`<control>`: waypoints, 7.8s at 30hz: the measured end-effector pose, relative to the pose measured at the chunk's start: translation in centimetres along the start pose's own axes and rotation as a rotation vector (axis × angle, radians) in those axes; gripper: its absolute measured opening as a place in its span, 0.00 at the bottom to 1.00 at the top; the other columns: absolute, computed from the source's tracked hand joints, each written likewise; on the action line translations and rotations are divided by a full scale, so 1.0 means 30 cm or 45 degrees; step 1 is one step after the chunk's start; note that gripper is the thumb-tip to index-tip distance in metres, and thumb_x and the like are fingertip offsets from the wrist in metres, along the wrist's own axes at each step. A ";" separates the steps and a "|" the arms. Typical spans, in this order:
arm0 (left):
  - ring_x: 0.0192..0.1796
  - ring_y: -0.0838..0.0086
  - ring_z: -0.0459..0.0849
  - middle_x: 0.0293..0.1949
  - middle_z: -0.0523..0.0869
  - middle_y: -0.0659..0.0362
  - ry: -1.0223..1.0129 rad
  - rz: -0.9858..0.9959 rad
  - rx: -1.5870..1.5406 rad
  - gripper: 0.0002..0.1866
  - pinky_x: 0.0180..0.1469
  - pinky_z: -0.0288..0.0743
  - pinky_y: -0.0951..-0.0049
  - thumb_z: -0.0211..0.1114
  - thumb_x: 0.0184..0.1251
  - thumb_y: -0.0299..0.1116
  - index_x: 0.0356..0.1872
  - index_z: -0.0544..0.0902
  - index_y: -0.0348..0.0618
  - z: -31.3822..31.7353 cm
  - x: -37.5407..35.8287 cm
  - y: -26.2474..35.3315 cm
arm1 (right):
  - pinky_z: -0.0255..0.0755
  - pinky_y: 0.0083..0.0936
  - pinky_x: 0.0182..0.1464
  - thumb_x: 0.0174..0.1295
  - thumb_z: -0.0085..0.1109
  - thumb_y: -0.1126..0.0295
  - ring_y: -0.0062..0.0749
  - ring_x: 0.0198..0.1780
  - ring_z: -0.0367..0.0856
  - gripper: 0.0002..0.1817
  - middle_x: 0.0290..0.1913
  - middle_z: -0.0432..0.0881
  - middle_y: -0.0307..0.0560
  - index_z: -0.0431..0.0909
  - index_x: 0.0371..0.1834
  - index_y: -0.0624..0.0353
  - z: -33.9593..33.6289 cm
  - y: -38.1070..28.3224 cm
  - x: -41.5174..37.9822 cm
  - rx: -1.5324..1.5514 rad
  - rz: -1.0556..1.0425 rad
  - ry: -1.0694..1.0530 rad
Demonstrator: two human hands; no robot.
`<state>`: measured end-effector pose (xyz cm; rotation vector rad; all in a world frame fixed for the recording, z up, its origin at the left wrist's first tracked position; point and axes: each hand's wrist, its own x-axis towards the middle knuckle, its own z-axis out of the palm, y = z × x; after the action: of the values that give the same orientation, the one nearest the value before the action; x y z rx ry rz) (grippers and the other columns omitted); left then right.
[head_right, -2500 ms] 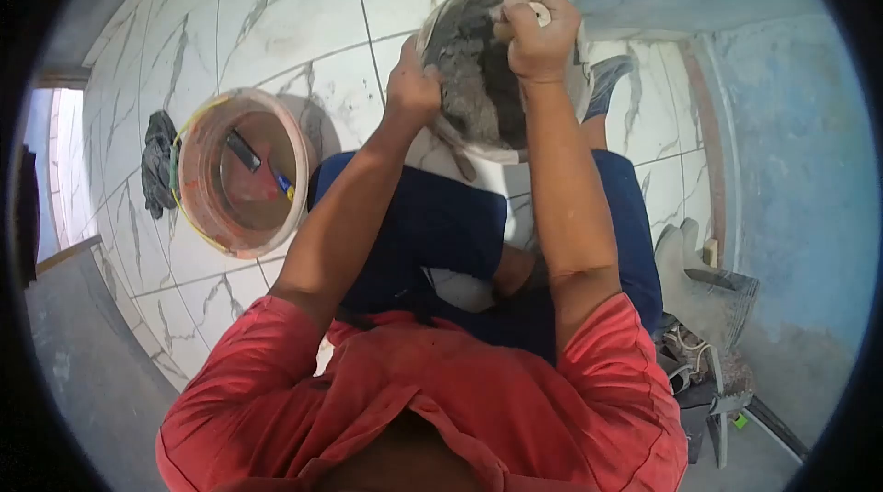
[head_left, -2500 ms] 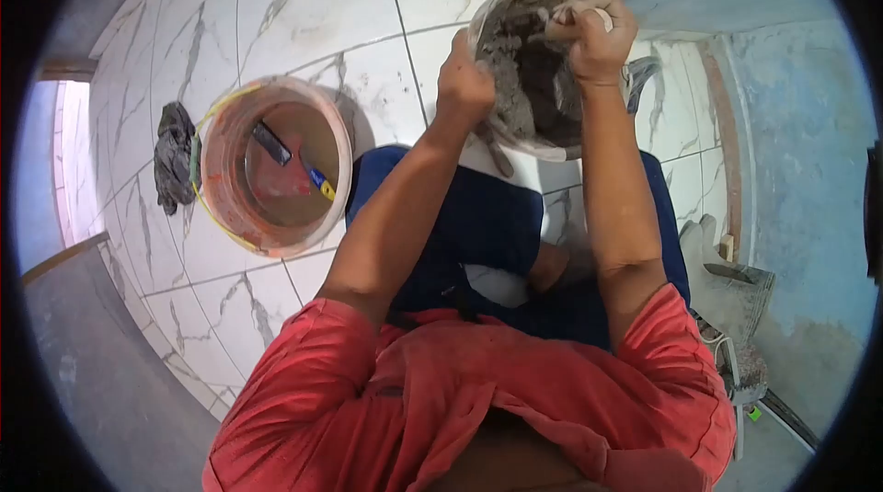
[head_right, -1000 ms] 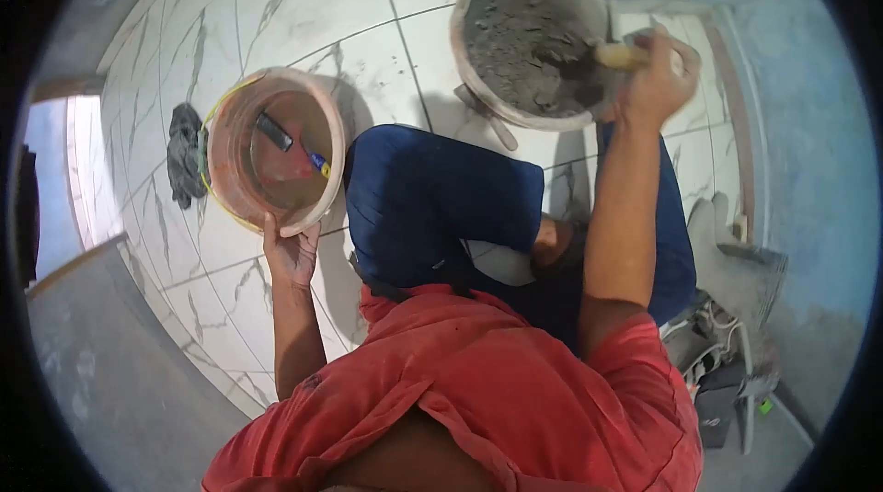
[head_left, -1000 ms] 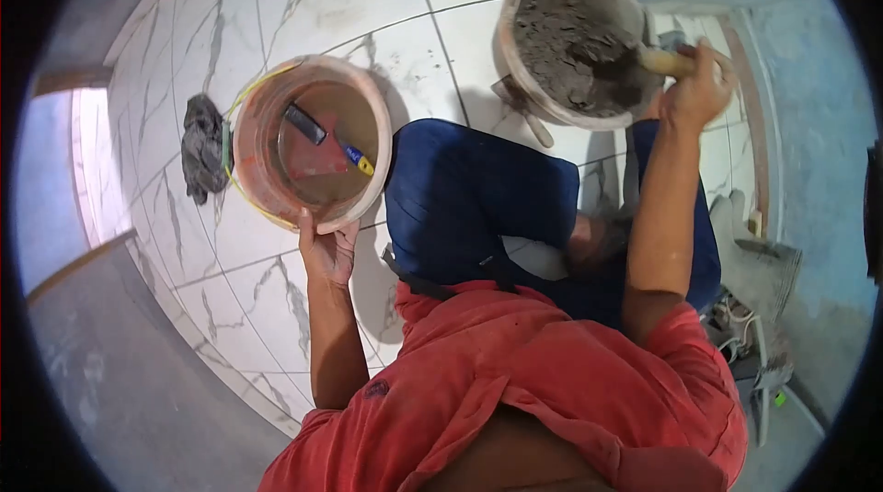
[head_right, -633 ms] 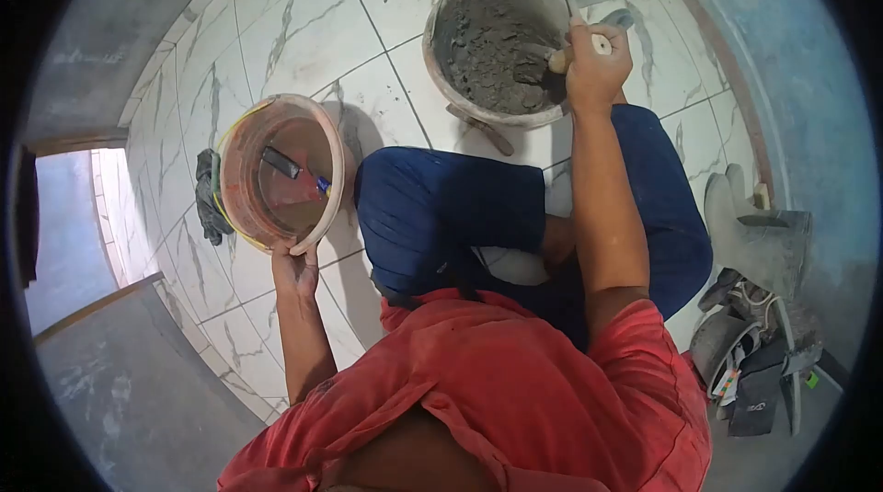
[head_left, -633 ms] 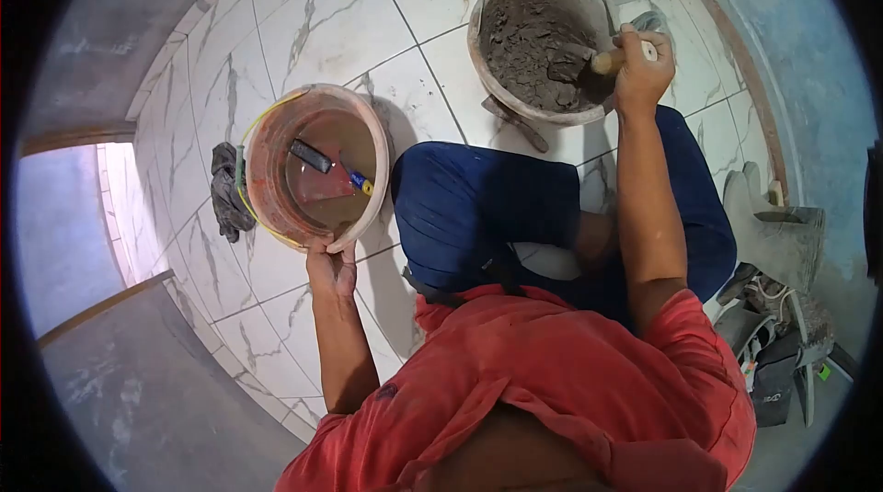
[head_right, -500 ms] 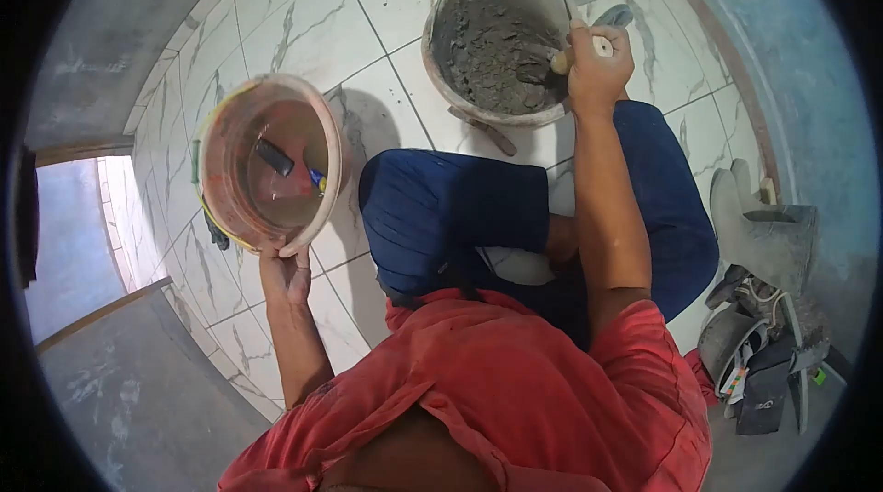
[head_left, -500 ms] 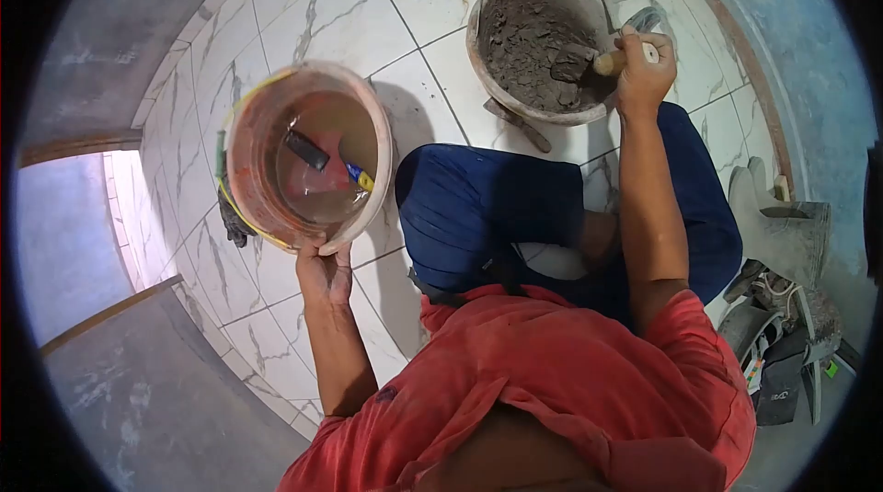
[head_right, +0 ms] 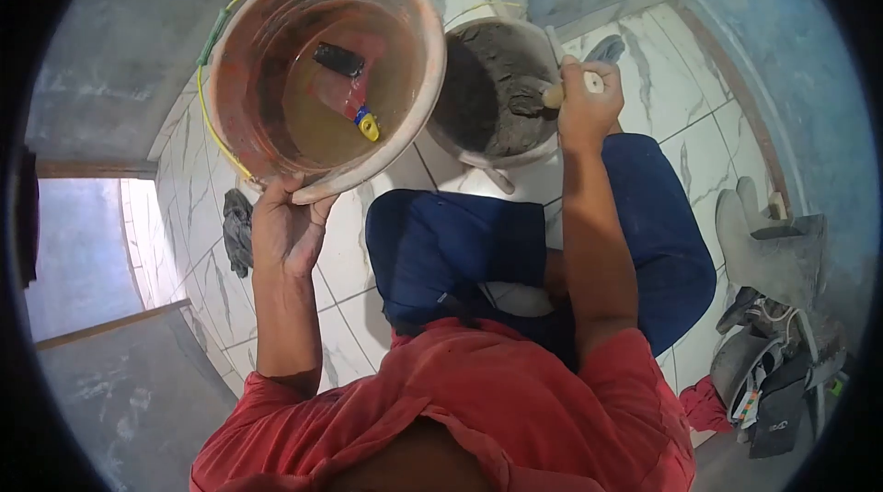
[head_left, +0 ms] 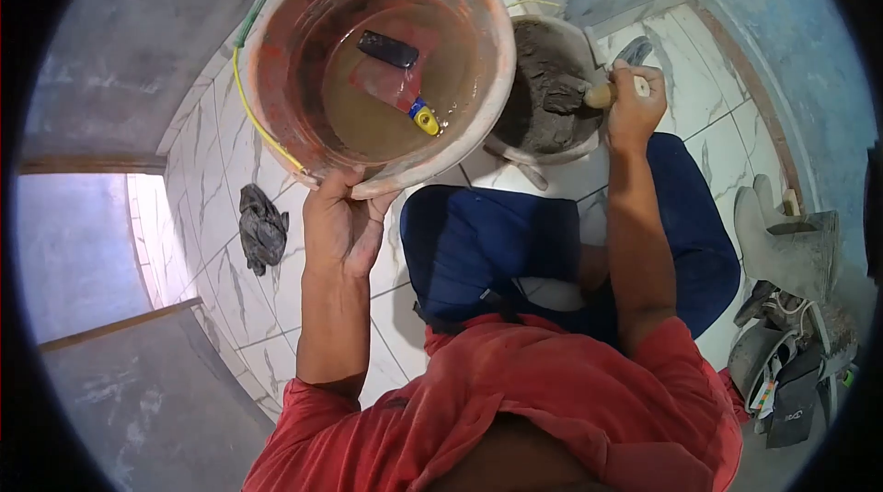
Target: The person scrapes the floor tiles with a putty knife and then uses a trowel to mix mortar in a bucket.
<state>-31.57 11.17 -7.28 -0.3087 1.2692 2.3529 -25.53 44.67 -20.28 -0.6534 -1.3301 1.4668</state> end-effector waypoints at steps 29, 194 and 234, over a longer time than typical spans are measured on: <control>0.54 0.54 0.80 0.50 0.75 0.47 0.037 0.220 0.534 0.24 0.59 0.77 0.44 0.50 0.61 0.17 0.61 0.64 0.31 0.290 0.095 -0.101 | 0.75 0.21 0.43 0.63 0.66 0.73 0.26 0.37 0.81 0.09 0.33 0.81 0.45 0.73 0.36 0.62 -0.043 0.037 0.114 0.301 0.289 -0.263; 0.51 0.68 0.79 0.50 0.81 0.51 -0.378 0.142 0.718 0.31 0.56 0.73 0.70 0.59 0.53 0.25 0.64 0.71 0.37 -0.053 0.750 -0.608 | 0.76 0.37 0.47 0.48 0.57 0.85 0.36 0.34 0.78 0.10 0.31 0.76 0.48 0.72 0.31 0.61 0.242 0.135 0.066 0.182 0.023 -1.244; 0.55 0.61 0.80 0.54 0.80 0.46 -0.379 0.073 0.796 0.30 0.60 0.71 0.65 0.59 0.58 0.26 0.65 0.70 0.36 -0.045 0.718 -0.589 | 0.77 0.28 0.40 0.48 0.58 0.82 0.29 0.33 0.80 0.06 0.29 0.78 0.44 0.77 0.29 0.59 0.333 0.006 0.002 -0.178 -0.390 -0.881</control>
<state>-41.90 24.46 -29.51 0.2682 1.7736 1.8245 -34.45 40.78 -17.98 0.0050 -1.9722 1.4005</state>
